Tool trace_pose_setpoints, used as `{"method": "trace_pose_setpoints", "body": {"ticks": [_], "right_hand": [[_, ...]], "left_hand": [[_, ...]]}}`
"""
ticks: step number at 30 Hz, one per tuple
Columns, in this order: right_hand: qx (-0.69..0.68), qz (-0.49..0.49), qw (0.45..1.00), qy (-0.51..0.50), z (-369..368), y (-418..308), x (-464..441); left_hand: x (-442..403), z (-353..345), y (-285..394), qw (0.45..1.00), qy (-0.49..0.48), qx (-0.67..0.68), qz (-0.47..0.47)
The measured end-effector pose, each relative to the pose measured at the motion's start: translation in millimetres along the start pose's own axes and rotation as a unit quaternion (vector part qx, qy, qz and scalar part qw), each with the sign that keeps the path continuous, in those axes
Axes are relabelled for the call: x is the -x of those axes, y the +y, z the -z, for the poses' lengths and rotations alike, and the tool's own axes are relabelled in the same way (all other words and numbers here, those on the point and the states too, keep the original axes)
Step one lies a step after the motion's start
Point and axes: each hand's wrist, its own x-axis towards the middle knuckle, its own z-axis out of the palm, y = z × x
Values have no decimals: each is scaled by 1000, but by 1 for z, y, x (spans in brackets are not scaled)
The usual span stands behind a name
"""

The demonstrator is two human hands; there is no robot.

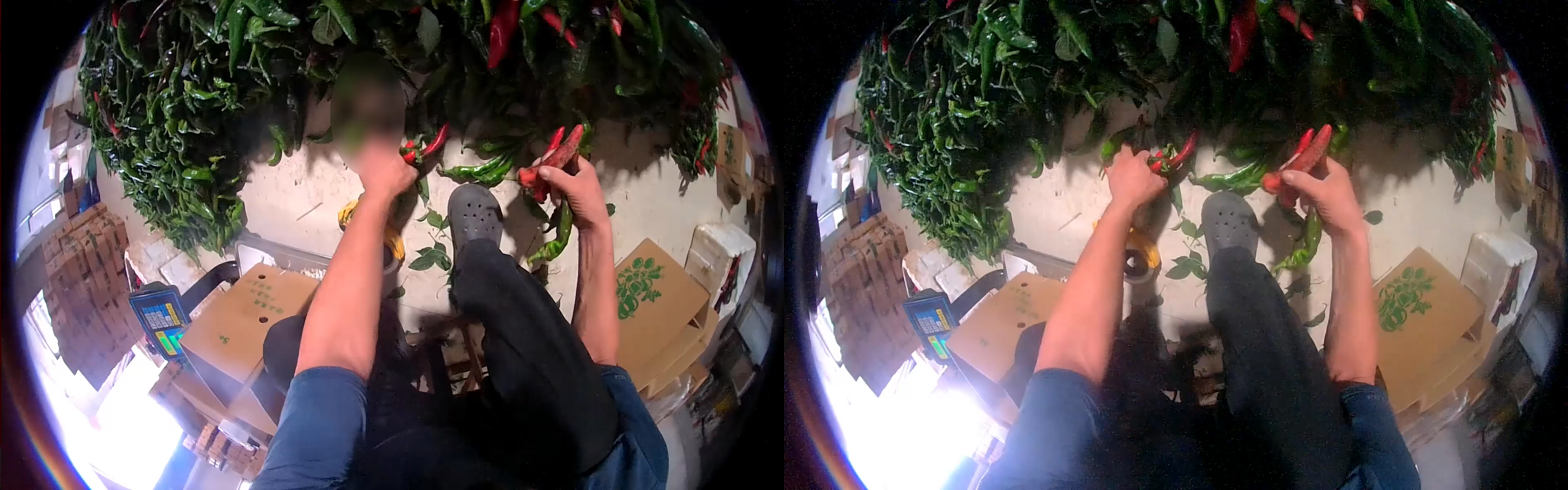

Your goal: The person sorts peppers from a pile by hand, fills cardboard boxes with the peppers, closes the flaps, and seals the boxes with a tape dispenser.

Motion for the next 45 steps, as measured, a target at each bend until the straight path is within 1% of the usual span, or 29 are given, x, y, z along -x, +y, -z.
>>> {"method": "trace_pose_setpoints", "body": {"ticks": [1,2,6,7,8,9,11,13,15,16,17,18,19,20,21,23,27,29,30,33,35,37,39,40,41,42,43,44,45], "right_hand": [[-15,-5,1000,-6,-1,3,5],[-19,-3,1000,0,2,14,4],[-202,-15,979,-14,22,24,14],[-270,17,963,0,18,21,20],[-275,16,961,-8,22,21,25],[-279,17,960,-18,27,21,27],[-315,55,947,-41,24,12,43],[-354,88,926,-98,23,-4,59],[-324,114,934,-96,22,-26,82],[-277,145,946,-82,19,-42,98],[-228,175,955,-67,18,-57,114],[-144,214,966,-35,19,-71,132],[-143,285,948,-6,17,-81,142],[-136,268,953,46,27,-87,157],[-131,250,954,98,39,-93,174],[-118,257,950,137,58,-122,221],[-67,305,914,258,106,-143,308],[-92,288,906,297,135,-142,355],[-115,310,889,316,143,-143,375],[-58,333,852,400,189,-124,420],[-31,313,836,449,210,-108,449],[-75,329,816,468,230,-88,463],[-50,302,810,500,259,-52,465],[-25,287,809,512,273,-30,460],[1,273,808,523,285,-6,453],[80,136,816,557,296,23,442],[79,65,850,517,289,39,436],[137,10,898,419,301,88,423],[292,-37,856,425,295,118,422]], "left_hand": [[4,-7,1,998,46,-48,-19],[6,-11,-1,999,48,-16,-7],[10,16,-6,989,42,124,67],[12,30,-2,982,36,161,91],[16,46,1,961,6,265,80],[21,63,7,928,-24,365,67],[45,103,29,860,-125,494,-28],[74,127,62,752,-193,627,-63],[109,161,110,605,-288,737,-88],[116,167,127,595,-334,721,-122],[125,166,154,607,-286,716,-194],[134,171,176,625,-290,693,-211],[143,176,197,643,-295,669,-227],[147,177,220,597,-309,699,-245],[154,193,231,587,-388,688,-178],[173,217,266,619,-431,638,-155],[237,251,347,618,-468,585,-238],[268,242,386,568,-501,591,-277],[288,244,402,559,-511,591,-279],[329,224,449,533,-551,579,-277],[364,202,476,505,-531,617,-286],[399,187,495,499,-512,634,-295],[412,150,520,502,-507,622,-323],[411,129,529,525,-505,592,-345],[408,94,534,573,-475,550,-379],[397,59,523,649,-456,461,-399],[389,38,514,716,-429,366,-412],[386,48,507,752,-409,262,-445],[377,70,494,780,-382,154,-471]]}}
